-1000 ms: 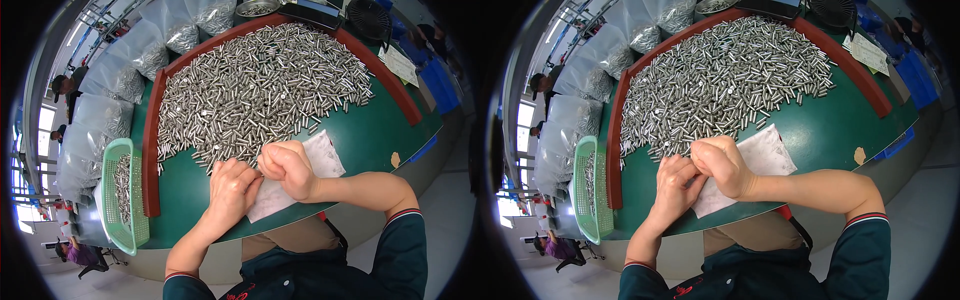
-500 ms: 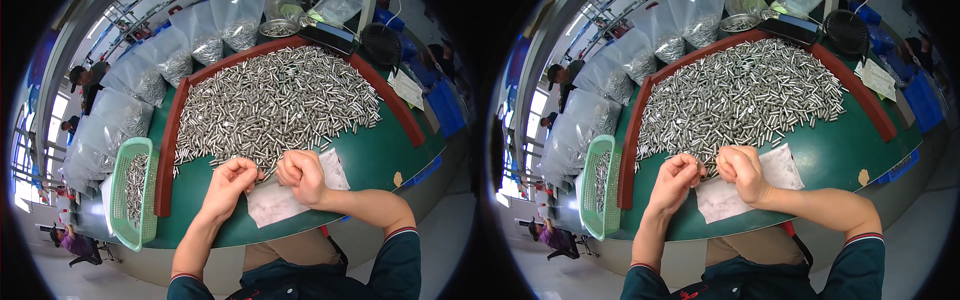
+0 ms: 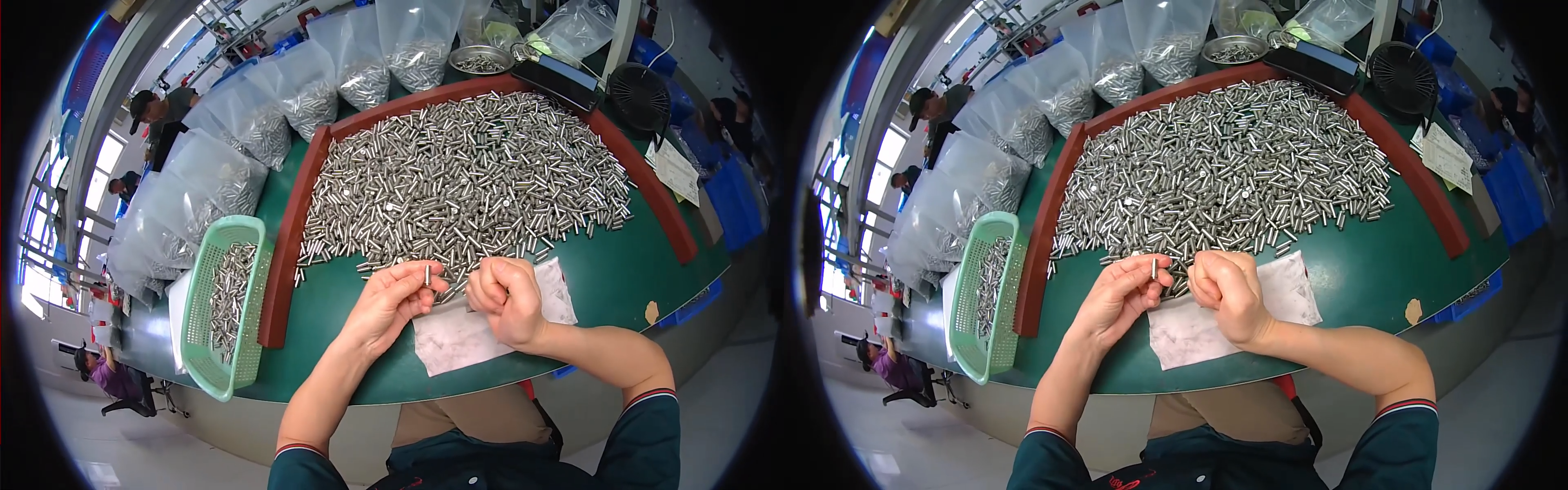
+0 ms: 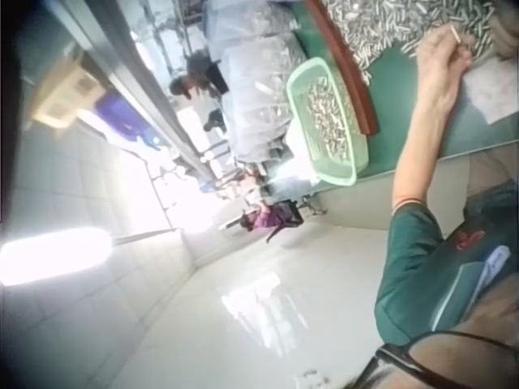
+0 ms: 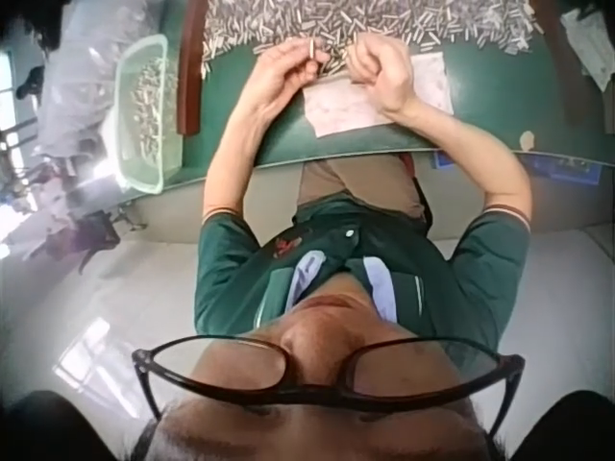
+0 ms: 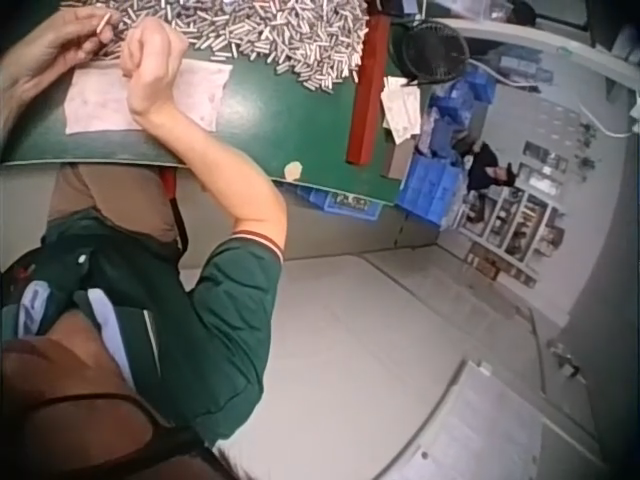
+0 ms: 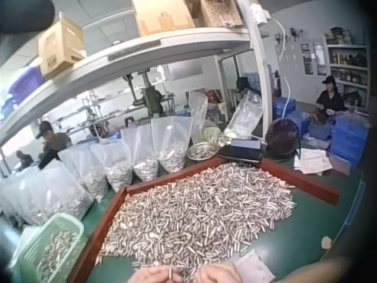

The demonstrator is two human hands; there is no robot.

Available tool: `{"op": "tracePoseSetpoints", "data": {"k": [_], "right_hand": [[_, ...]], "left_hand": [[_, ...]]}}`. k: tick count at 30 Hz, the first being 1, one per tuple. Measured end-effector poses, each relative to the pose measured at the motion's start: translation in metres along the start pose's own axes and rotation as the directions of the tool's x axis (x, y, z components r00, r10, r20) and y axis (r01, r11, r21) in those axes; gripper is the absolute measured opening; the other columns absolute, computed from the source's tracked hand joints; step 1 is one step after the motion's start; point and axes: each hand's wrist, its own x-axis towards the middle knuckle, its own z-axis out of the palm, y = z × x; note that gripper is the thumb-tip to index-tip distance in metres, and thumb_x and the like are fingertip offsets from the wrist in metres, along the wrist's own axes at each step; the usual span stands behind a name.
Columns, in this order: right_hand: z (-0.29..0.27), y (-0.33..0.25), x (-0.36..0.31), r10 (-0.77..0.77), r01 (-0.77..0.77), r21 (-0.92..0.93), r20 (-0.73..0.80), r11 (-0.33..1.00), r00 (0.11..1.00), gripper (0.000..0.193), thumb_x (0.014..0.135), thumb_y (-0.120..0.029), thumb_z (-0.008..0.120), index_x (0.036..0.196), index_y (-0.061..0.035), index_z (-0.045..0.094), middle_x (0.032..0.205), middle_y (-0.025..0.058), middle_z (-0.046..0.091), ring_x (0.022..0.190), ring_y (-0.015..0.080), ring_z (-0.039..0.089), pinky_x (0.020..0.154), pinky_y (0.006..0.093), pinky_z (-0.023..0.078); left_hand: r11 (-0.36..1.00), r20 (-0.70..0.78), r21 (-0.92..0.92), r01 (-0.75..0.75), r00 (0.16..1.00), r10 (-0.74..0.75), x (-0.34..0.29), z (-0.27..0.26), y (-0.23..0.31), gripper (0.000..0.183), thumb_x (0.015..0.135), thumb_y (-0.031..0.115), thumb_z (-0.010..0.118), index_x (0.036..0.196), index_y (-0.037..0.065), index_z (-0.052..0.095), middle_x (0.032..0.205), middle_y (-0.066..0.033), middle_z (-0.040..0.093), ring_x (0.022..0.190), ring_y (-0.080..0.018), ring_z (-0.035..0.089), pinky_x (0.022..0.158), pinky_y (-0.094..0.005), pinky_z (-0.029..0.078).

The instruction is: Inspecting small metal pins and sorting them into a basket at a factory workbench.

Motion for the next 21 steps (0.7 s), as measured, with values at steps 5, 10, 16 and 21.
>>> {"op": "tracePoseSetpoints", "data": {"k": [5,10,16,21], "right_hand": [[0.001,0.000,0.000,-0.006,0.005,-0.028,-0.042,1.000,0.999,0.036,0.083,-0.021,0.035,0.050,-0.0099,0.027,0.042,-0.0004,0.026,0.040,0.0085,0.018,0.041,0.0251,0.017],[0.000,0.001,0.001,-0.004,0.004,-0.035,-0.017,0.999,1.000,0.036,0.083,-0.021,0.034,0.050,-0.0098,0.027,0.042,-0.0002,0.026,0.040,0.0088,0.019,0.041,0.0254,0.017],[0.003,0.002,0.001,-0.015,0.013,-0.051,-0.033,0.999,0.999,0.035,0.083,-0.020,0.034,0.050,-0.0095,0.027,0.042,0.0001,0.026,0.040,0.0090,0.019,0.041,0.0257,0.018],[0.001,0.002,0.000,-0.030,0.028,-0.073,-0.015,0.997,0.999,0.035,0.083,-0.020,0.034,0.050,-0.0093,0.027,0.042,0.0003,0.026,0.040,0.0091,0.020,0.041,0.0257,0.018]], "left_hand": [[0.990,-0.079,-0.080,-0.114,0.991,0.107,-0.002,0.008,0.005,0.025,0.090,0.023,0.043,0.086,0.000,0.052,0.080,-0.0090,0.058,0.064,-0.0101,0.051,0.061,-0.0222,0.044],[0.586,-0.036,0.753,-0.300,0.870,0.491,-0.001,0.007,-0.002,0.007,0.075,0.007,0.062,0.074,0.002,0.057,0.059,0.0004,0.047,0.050,-0.0078,0.040,0.046,-0.0225,0.033],[-0.089,0.339,0.921,-0.380,0.666,0.664,0.010,0.018,-0.015,0.017,0.065,0.007,0.068,0.078,0.004,0.059,0.063,-0.0070,0.051,0.056,-0.0240,0.051,0.052,-0.0347,0.042],[-0.141,0.370,0.919,-0.367,0.689,0.623,0.016,0.018,-0.016,0.019,0.066,0.005,0.065,0.083,0.004,0.058,0.062,-0.0073,0.050,0.051,-0.0212,0.048,0.047,-0.0332,0.039]]}}
